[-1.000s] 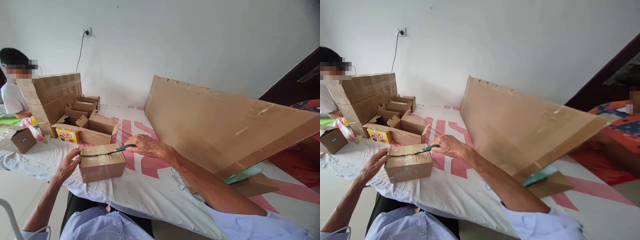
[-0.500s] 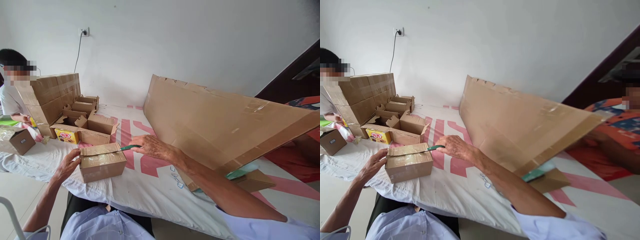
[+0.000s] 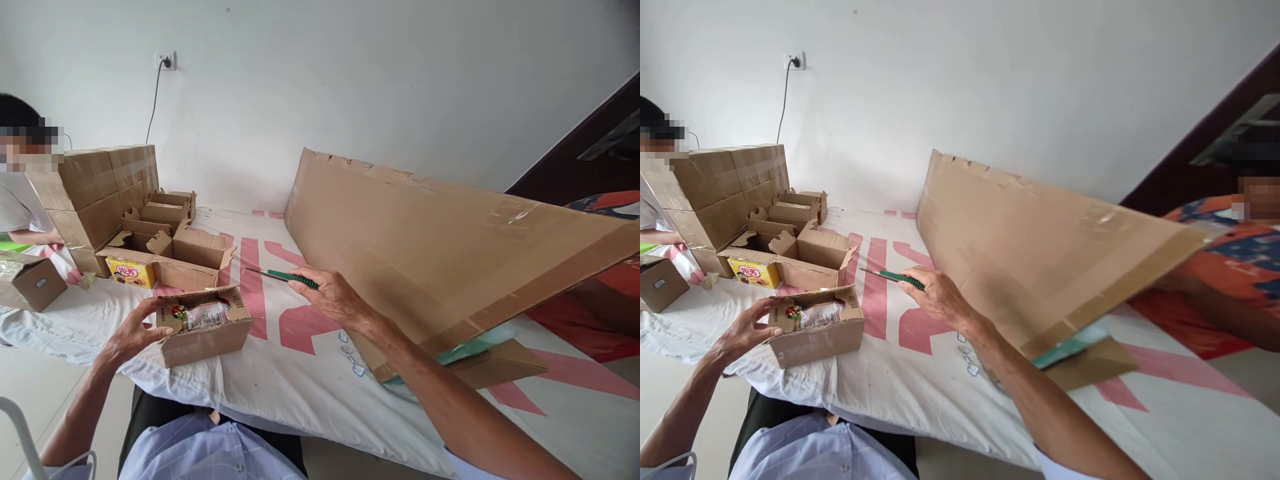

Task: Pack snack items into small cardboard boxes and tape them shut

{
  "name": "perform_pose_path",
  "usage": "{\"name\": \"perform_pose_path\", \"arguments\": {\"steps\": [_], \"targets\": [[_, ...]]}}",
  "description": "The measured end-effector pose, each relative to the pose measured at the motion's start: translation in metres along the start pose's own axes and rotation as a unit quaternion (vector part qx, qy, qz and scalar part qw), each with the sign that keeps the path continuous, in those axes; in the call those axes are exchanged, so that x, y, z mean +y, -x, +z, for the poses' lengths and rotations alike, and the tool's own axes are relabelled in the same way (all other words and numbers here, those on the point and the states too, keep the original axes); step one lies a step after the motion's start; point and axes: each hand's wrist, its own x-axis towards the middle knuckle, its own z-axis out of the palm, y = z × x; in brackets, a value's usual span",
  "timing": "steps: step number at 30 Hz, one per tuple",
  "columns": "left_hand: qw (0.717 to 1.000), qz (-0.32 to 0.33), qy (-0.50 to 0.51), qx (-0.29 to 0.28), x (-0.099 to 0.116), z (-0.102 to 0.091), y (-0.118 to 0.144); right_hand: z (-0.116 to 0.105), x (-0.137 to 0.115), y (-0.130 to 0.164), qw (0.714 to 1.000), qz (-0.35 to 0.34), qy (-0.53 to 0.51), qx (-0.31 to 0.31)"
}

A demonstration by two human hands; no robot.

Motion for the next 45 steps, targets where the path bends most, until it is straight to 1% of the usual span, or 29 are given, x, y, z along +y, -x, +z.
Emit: {"name": "perform_pose_path", "arguments": {"steps": [1, 3, 5, 6, 7, 9, 10, 12, 14, 15, 17, 18, 20, 22, 24, 26, 28, 29, 31, 35, 39, 42, 45], "targets": [[1.0, -0.006, -0.015, -0.011, 0.003, -0.001, 0.0, 0.01, 0.011, 0.006, 1.0, 0.018, -0.004, 0.017], [0.999, -0.018, -0.041, -0.031, 0.009, -0.002, 0.001, 0.037, 0.036, 0.022, 0.998, 0.054, 0.002, 0.043], [0.997, -0.015, -0.055, -0.043, 0.013, -0.003, 0.002, 0.071, 0.062, 0.042, 0.991, 0.093, 0.032, 0.088], [0.997, -0.011, -0.058, -0.05, 0.014, -0.004, 0.002, 0.088, 0.073, 0.053, 0.985, 0.126, 0.053, 0.109], [0.997, -0.007, -0.06, -0.057, 0.014, -0.004, 0.003, 0.104, 0.082, 0.063, 0.982, 0.143, 0.06, 0.107], [0.996, -0.002, -0.063, -0.069, 0.012, -0.006, 0.003, 0.129, 0.094, 0.081, 0.979, 0.162, 0.067, 0.102], [0.995, -0.001, -0.063, -0.074, 0.011, -0.006, 0.003, 0.138, 0.097, 0.088, 0.979, 0.164, 0.07, 0.095], [0.995, -0.002, -0.059, -0.08, 0.01, -0.008, 0.003, 0.146, 0.094, 0.092, 0.981, 0.157, 0.069, 0.091], [0.994, -0.003, -0.057, -0.089, 0.009, -0.01, 0.002, 0.145, 0.081, 0.085, 0.987, 0.125, 0.03, 0.101], [0.994, -0.002, -0.06, -0.095, 0.01, -0.011, 0.001, 0.141, 0.07, 0.077, 0.989, 0.098, -0.003, 0.109], [0.991, 0.003, -0.072, -0.109, 0.011, -0.013, -0.002, 0.132, 0.043, 0.056, 0.99, 0.026, -0.074, 0.117], [0.99, 0.008, -0.08, -0.116, 0.012, -0.014, -0.003, 0.128, 0.028, 0.043, 0.99, -0.018, -0.092, 0.108], [0.987, 0.017, -0.096, -0.128, 0.012, -0.016, -0.007, 0.122, 0.001, 0.017, 0.988, -0.104, -0.095, 0.063], [0.984, 0.027, -0.111, -0.136, 0.011, -0.019, -0.01, 0.12, -0.018, -0.007, 0.985, -0.156, -0.08, -0.008], [0.981, 0.036, -0.128, -0.138, 0.009, -0.022, -0.013, 0.121, -0.025, -0.026, 0.98, -0.157, -0.074, -0.093], [0.979, 0.042, -0.142, -0.137, 0.006, -0.023, -0.016, 0.124, -0.024, -0.039, 0.974, -0.13, -0.084, -0.166], [0.978, 0.05, -0.152, -0.136, 0.004, -0.023, -0.018, 0.125, -0.02, -0.044, 0.968, -0.108, -0.098, -0.206], [0.977, 0.056, -0.158, -0.133, 0.003, -0.023, -0.018, 0.125, -0.02, -0.043, 0.966, -0.104, -0.102, -0.212], [0.974, 0.075, -0.171, -0.126, 0.004, -0.022, -0.018, 0.122, -0.022, -0.039, 0.968, -0.106, -0.103, -0.204], [0.971, 0.106, -0.173, -0.13, 0.006, -0.018, -0.012, 0.116, -0.036, -0.021, 0.975, -0.135, -0.074, -0.161], [0.975, 0.085, -0.157, -0.133, 0.009, -0.018, -0.005, 0.114, -0.045, -0.002, 0.979, -0.161, -0.029, -0.121], [0.973, 0.078, -0.167, -0.136, 0.019, -0.016, -0.004, 0.115, -0.046, 0.003, 0.981, -0.162, -0.014, -0.106], [0.97, 0.078, -0.21, -0.096, 0.036, -0.003, -0.008, 0.117, -0.046, 0.0, 0.983, -0.144, -0.014, -0.112]]}}
